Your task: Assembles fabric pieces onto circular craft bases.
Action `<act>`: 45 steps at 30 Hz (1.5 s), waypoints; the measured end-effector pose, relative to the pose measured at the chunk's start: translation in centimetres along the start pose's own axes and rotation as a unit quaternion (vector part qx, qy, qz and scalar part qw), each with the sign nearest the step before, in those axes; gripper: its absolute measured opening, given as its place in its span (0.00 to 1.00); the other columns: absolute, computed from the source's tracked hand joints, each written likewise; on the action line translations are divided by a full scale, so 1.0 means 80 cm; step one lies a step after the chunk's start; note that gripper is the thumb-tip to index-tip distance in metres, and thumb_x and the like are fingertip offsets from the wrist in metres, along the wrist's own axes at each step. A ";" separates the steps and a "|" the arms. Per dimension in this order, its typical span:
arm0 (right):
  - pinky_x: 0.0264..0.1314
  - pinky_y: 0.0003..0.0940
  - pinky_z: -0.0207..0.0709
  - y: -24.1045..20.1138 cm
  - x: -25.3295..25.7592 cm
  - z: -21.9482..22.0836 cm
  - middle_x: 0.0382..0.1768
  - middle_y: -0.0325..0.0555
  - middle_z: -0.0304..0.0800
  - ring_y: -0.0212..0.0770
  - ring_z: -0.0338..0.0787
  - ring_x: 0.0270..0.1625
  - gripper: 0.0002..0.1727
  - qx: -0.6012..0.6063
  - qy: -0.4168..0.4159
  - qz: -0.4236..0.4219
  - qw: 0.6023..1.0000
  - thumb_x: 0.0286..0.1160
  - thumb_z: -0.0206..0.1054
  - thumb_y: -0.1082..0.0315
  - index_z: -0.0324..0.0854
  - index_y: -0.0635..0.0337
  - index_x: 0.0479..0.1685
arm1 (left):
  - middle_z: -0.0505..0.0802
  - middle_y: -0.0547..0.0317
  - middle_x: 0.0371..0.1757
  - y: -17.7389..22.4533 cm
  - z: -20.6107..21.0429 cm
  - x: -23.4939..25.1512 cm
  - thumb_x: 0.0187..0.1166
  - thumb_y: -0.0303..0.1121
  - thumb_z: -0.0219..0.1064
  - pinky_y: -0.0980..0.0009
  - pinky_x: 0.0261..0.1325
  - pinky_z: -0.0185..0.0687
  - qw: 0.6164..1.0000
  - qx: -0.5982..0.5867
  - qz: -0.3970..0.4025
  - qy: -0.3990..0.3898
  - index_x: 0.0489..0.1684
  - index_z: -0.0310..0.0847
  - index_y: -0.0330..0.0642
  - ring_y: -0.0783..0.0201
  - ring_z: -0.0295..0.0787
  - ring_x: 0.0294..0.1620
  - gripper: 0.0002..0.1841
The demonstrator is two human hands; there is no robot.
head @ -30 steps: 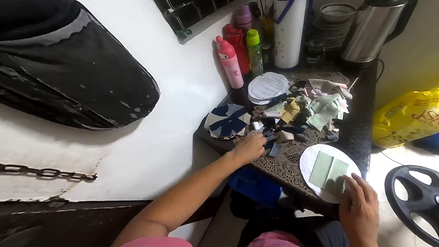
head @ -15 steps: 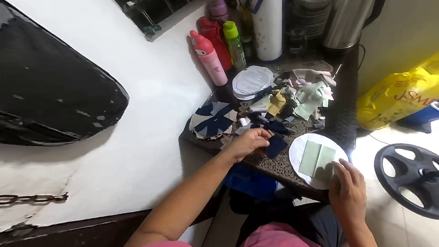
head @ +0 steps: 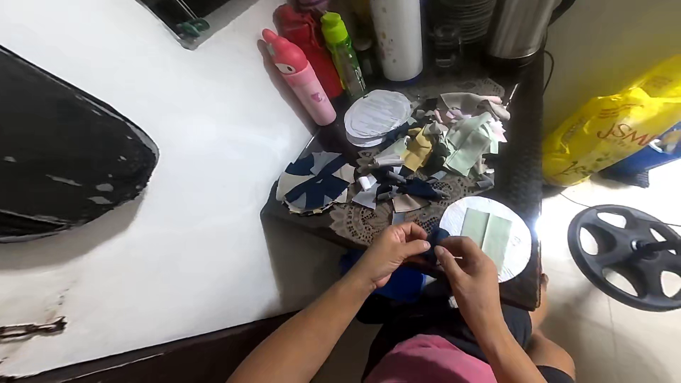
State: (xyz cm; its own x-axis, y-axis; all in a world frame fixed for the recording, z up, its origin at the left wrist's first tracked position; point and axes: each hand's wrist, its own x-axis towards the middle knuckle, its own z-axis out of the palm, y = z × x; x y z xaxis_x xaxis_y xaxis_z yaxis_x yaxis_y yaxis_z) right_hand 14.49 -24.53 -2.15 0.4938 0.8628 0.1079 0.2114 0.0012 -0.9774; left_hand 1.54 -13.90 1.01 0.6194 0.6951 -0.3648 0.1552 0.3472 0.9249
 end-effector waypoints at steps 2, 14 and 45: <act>0.40 0.17 0.83 0.001 -0.002 0.001 0.37 0.39 0.91 0.22 0.89 0.36 0.09 0.038 -0.001 0.024 0.999 0.75 0.70 0.66 0.86 0.64 0.45 | 0.91 0.62 0.36 -0.005 0.005 -0.005 0.78 0.18 0.65 0.70 0.47 0.92 1.000 0.002 0.019 -0.003 0.40 0.79 0.36 0.69 0.92 0.37 0.04; 0.39 0.22 0.84 0.003 -0.011 -0.014 0.30 0.38 0.92 0.27 0.89 0.32 0.06 0.218 -0.009 0.143 0.965 0.74 0.67 0.76 0.90 0.64 0.34 | 0.91 0.62 0.37 -0.015 0.010 -0.016 0.82 0.21 0.60 0.68 0.49 0.92 0.997 -0.065 -0.022 -0.044 0.39 0.79 0.39 0.68 0.92 0.39 0.05; 0.47 0.32 0.91 0.019 -0.033 -0.089 0.34 0.40 0.92 0.33 0.94 0.39 0.10 0.410 -0.076 0.112 0.902 0.75 0.59 0.70 0.87 0.52 0.34 | 0.93 0.64 0.46 -0.023 0.038 -0.022 0.93 0.44 0.51 0.71 0.59 0.86 0.982 0.101 0.012 -0.158 0.52 0.86 0.35 0.74 0.90 0.50 0.22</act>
State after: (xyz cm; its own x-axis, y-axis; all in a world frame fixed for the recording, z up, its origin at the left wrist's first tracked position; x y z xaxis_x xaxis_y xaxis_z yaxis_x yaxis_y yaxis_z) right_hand 19.54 -30.38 -2.64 0.3123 0.9471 -0.0739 -0.6054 0.1384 -0.7838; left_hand 2.50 -17.64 0.29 0.8272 0.4610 -0.3212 0.2680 0.1788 0.9467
